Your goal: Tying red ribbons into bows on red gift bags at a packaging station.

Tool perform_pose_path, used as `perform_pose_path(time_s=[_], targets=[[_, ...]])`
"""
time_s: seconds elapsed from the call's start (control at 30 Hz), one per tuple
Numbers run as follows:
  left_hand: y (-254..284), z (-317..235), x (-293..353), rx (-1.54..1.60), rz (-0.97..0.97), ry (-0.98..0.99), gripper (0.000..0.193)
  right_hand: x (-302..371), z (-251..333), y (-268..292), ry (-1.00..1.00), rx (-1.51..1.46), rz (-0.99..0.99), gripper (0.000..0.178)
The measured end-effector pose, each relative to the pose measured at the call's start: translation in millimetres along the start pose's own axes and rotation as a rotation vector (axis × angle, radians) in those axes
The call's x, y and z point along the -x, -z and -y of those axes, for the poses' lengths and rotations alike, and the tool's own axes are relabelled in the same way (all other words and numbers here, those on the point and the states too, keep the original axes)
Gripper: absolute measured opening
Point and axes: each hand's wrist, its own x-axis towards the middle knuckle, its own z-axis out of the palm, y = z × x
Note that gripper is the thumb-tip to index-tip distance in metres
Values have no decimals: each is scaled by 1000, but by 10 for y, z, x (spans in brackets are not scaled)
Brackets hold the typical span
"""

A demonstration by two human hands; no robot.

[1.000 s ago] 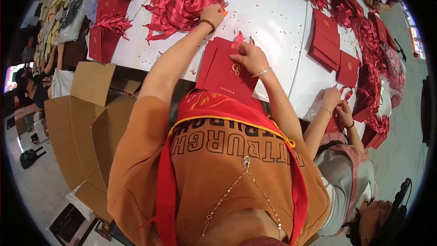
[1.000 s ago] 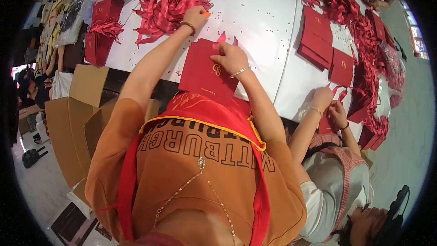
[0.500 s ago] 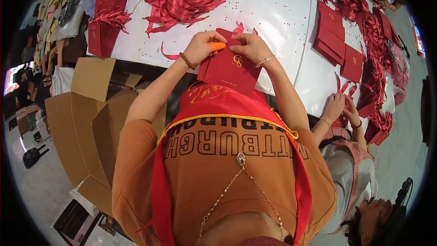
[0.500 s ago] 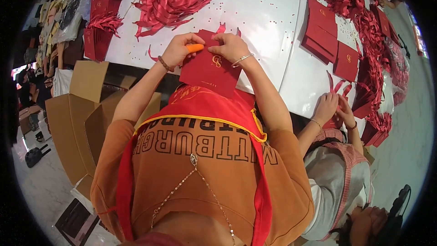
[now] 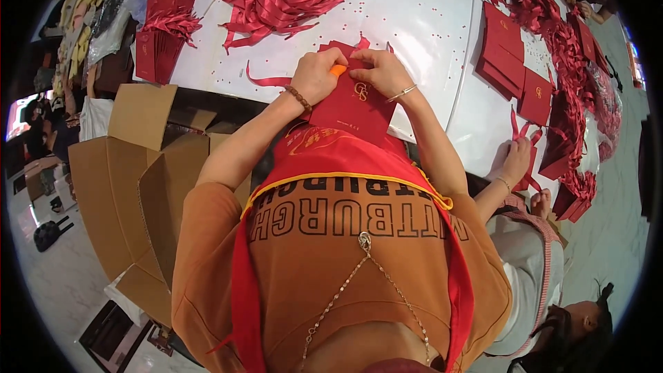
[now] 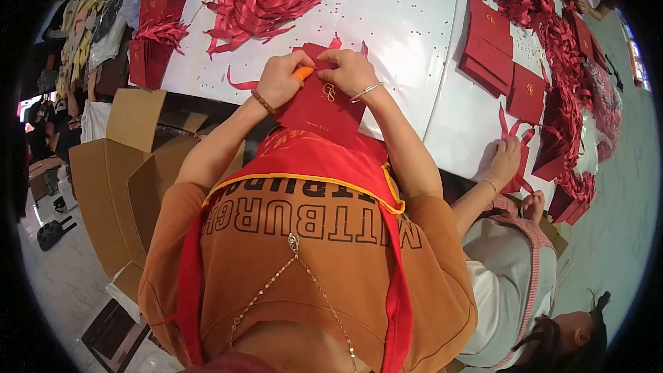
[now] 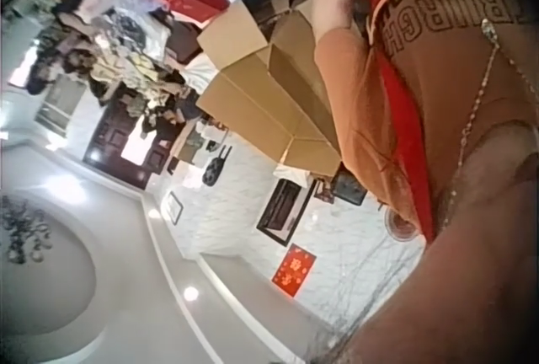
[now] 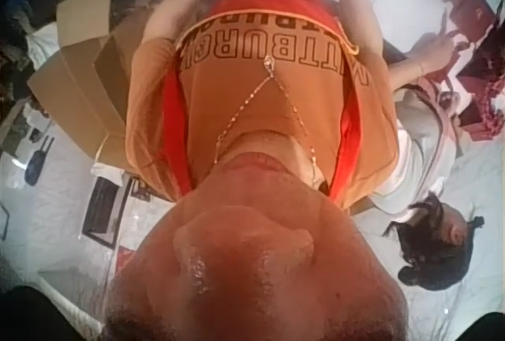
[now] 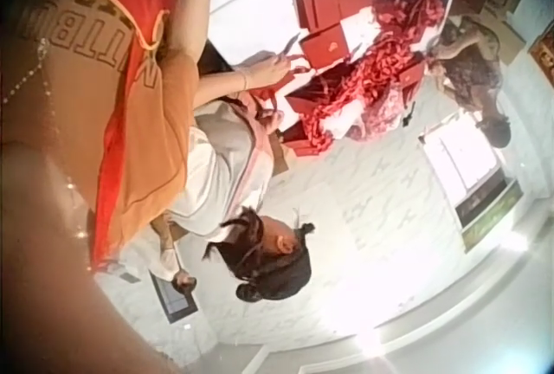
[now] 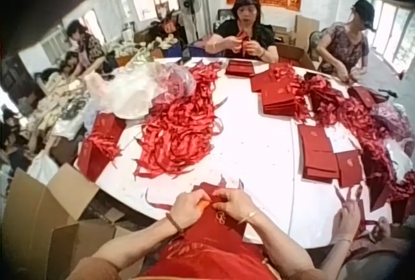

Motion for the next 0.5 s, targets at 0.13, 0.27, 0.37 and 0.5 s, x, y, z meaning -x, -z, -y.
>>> perform_pose_path(time_s=[0.13, 0.27, 0.37, 0.5], targets=[[-48, 1, -4, -193, -80, -177, 7, 75, 117, 10, 1, 63, -60, 35], [-93, -37, 24, -383, -82, -291, 7, 58, 130, 10, -33, 87, -68, 34], [-111, -22, -13, -417, -68, -316, 11, 42, 56, 26, -10, -8, -53, 34], [-63, -20, -22, -368, -42, -328, 11, 51, 43, -14, 4, -95, -31, 33]])
